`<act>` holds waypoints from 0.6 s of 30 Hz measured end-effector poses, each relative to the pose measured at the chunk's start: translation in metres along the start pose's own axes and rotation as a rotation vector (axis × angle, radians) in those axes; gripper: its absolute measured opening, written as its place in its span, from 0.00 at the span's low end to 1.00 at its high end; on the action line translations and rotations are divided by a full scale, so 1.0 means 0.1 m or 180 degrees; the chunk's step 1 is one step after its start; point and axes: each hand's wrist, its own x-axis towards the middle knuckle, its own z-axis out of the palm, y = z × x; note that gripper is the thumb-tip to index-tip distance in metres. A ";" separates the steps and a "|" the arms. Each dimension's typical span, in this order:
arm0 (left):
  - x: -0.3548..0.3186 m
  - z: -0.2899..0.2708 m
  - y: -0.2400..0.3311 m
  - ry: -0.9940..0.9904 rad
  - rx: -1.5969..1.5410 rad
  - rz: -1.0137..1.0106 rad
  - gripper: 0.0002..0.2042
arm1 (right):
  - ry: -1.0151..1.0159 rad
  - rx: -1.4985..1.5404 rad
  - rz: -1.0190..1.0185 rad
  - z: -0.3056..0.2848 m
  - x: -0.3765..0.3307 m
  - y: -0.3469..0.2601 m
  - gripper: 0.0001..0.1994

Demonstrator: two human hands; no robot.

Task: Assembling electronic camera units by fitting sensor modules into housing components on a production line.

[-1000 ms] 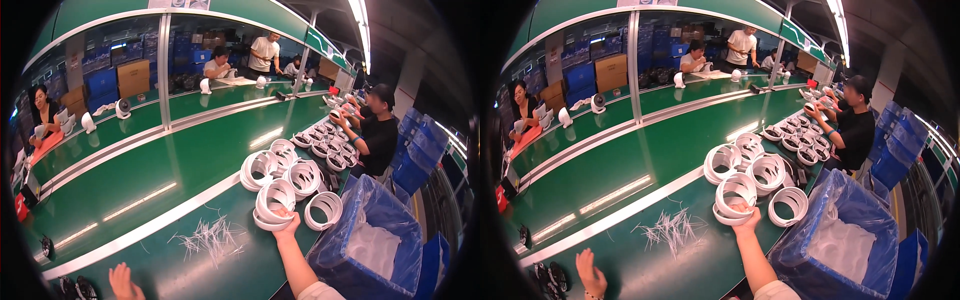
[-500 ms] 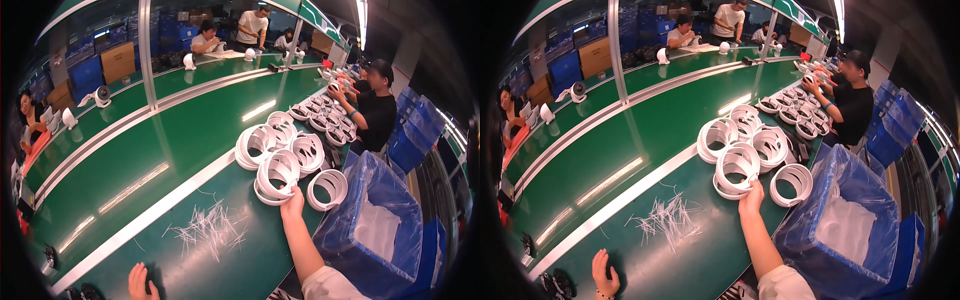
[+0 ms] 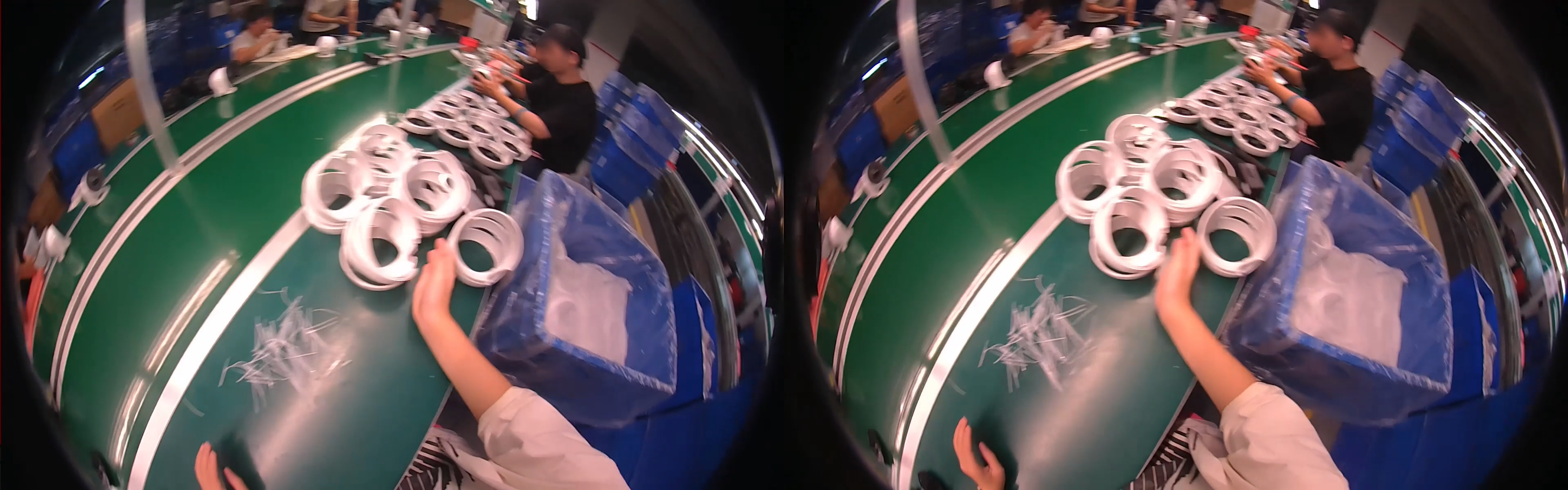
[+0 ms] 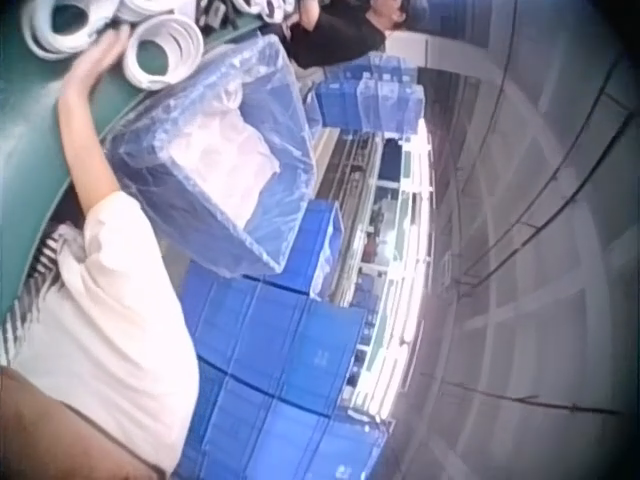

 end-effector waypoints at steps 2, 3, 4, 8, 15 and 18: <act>-0.12 -0.10 -0.01 0.0135 0.0243 0.0022 0.14 | -0.1095 -0.0326 0.0039 -0.01 -0.59 -0.42 0.25; -0.13 -0.10 0.01 0.0214 0.0238 0.0017 0.14 | -0.1966 -0.0840 -0.0203 -0.15 -0.78 -0.82 0.28; -0.11 -0.05 0.04 0.0194 0.0206 0.0084 0.14 | -0.2865 -0.2196 -0.0879 -0.34 -0.81 -1.34 0.27; 0.01 0.10 0.18 0.0082 0.0101 0.0342 0.14 | -0.1905 -0.3149 -0.1893 -1.04 -0.48 -2.40 0.10; 0.33 0.30 0.41 0.0071 -0.0246 0.0787 0.15 | -0.1983 -0.5784 -0.1739 -2.42 1.74 -2.19 0.22; 0.30 0.27 0.51 0.0041 -0.0119 0.0838 0.15 | -0.2307 -0.6235 -0.0864 -2.43 2.22 -1.53 0.31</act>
